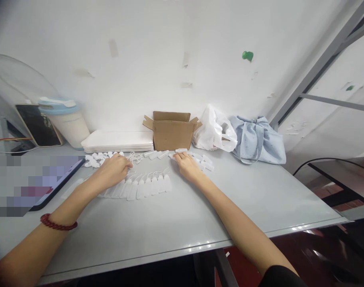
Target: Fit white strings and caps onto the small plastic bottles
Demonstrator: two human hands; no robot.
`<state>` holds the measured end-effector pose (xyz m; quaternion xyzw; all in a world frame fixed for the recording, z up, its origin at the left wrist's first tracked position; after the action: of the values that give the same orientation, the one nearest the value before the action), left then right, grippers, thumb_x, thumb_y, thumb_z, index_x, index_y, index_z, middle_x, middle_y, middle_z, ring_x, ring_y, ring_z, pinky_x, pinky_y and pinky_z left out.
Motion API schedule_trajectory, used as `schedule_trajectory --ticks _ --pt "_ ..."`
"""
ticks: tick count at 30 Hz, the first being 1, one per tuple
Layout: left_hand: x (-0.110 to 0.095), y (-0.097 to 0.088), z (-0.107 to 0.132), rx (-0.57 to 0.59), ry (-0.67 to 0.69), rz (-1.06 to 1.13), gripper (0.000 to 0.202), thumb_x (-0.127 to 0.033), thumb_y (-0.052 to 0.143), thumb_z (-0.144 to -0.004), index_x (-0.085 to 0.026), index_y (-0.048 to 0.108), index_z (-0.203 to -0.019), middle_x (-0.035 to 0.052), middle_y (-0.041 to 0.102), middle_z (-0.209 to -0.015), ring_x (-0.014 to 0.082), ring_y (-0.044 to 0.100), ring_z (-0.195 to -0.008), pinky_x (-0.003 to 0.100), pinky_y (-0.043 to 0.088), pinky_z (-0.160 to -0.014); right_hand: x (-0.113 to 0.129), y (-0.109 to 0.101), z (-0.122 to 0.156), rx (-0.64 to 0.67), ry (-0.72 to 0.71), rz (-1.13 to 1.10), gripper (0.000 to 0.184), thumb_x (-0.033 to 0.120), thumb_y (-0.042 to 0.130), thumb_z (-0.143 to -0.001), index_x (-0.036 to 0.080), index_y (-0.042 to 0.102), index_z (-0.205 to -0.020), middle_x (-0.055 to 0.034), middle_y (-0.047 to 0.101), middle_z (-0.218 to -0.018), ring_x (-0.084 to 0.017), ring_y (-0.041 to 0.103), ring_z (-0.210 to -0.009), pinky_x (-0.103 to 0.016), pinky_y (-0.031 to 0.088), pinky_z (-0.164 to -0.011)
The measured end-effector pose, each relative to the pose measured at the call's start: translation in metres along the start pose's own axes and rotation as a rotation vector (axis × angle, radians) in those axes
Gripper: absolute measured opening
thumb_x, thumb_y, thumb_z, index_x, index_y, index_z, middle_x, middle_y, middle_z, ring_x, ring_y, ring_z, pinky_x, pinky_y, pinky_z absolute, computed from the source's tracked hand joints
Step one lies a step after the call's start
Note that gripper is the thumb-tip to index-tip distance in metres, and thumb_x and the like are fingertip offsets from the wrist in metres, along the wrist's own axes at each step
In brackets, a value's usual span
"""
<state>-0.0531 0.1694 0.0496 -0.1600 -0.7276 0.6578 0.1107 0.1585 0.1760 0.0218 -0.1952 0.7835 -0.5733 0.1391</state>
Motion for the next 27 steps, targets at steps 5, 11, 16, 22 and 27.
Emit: schedule_trajectory --ticks 5,11,16,22,27 --pt "0.005 0.001 -0.003 -0.018 -0.006 0.019 0.041 -0.006 0.035 -0.075 -0.010 0.071 -0.096 0.0137 0.069 -0.100 0.0306 0.054 -0.104 0.041 0.045 -0.084 0.003 -0.002 0.001 0.024 0.028 -0.012 0.034 -0.001 0.041 -0.083 0.011 0.054 -0.111 -0.0163 0.062 -0.110 -0.026 0.053 -0.105 -0.038 0.041 -0.085" --pt "0.005 -0.012 -0.004 -0.207 0.045 0.182 0.042 -0.010 0.035 -0.075 -0.009 0.066 -0.104 0.0116 0.065 -0.108 0.0280 0.053 -0.106 0.041 0.042 -0.094 0.002 -0.006 0.003 0.035 0.056 -0.068 0.025 0.007 0.051 -0.084 0.010 0.056 -0.109 -0.0168 0.065 -0.103 -0.026 0.059 -0.097 -0.035 0.045 -0.080" --pt "-0.002 -0.030 0.003 -0.367 0.057 0.326 0.047 -0.010 0.036 -0.072 -0.012 0.060 -0.113 0.0111 0.059 -0.116 0.0270 0.051 -0.110 0.043 0.043 -0.095 0.002 -0.016 0.005 -0.046 0.090 -0.138 0.027 0.006 0.049 -0.085 0.010 0.054 -0.111 -0.0177 0.063 -0.109 -0.026 0.059 -0.101 -0.037 0.047 -0.082" --pt "-0.024 -0.026 0.008 -0.376 0.132 0.382 0.048 -0.008 0.036 -0.074 -0.013 0.055 -0.118 0.0111 0.054 -0.122 0.0258 0.047 -0.116 0.043 0.040 -0.099 0.025 -0.035 0.014 -0.260 0.001 -0.365 0.026 0.017 0.046 -0.089 0.017 0.050 -0.115 -0.0123 0.065 -0.105 -0.022 0.063 -0.091 -0.038 0.051 -0.078" --pt "-0.055 -0.019 0.017 -0.372 0.294 0.413 0.049 -0.002 0.036 -0.073 -0.010 0.054 -0.118 0.0133 0.053 -0.122 0.0254 0.047 -0.114 0.043 0.042 -0.097 0.049 -0.049 0.021 -0.356 -0.119 -0.497 0.025 0.022 0.046 -0.090 0.019 0.050 -0.115 -0.0105 0.066 -0.099 -0.022 0.064 -0.086 -0.037 0.052 -0.072"
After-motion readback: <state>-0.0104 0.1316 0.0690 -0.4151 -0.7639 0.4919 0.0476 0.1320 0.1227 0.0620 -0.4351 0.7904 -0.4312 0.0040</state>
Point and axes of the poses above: each hand's wrist, its own z-axis away from the middle knuckle, its own y-axis out of the palm, x = y × z, the point moved 7 cm from there along -z, towards the middle knuckle
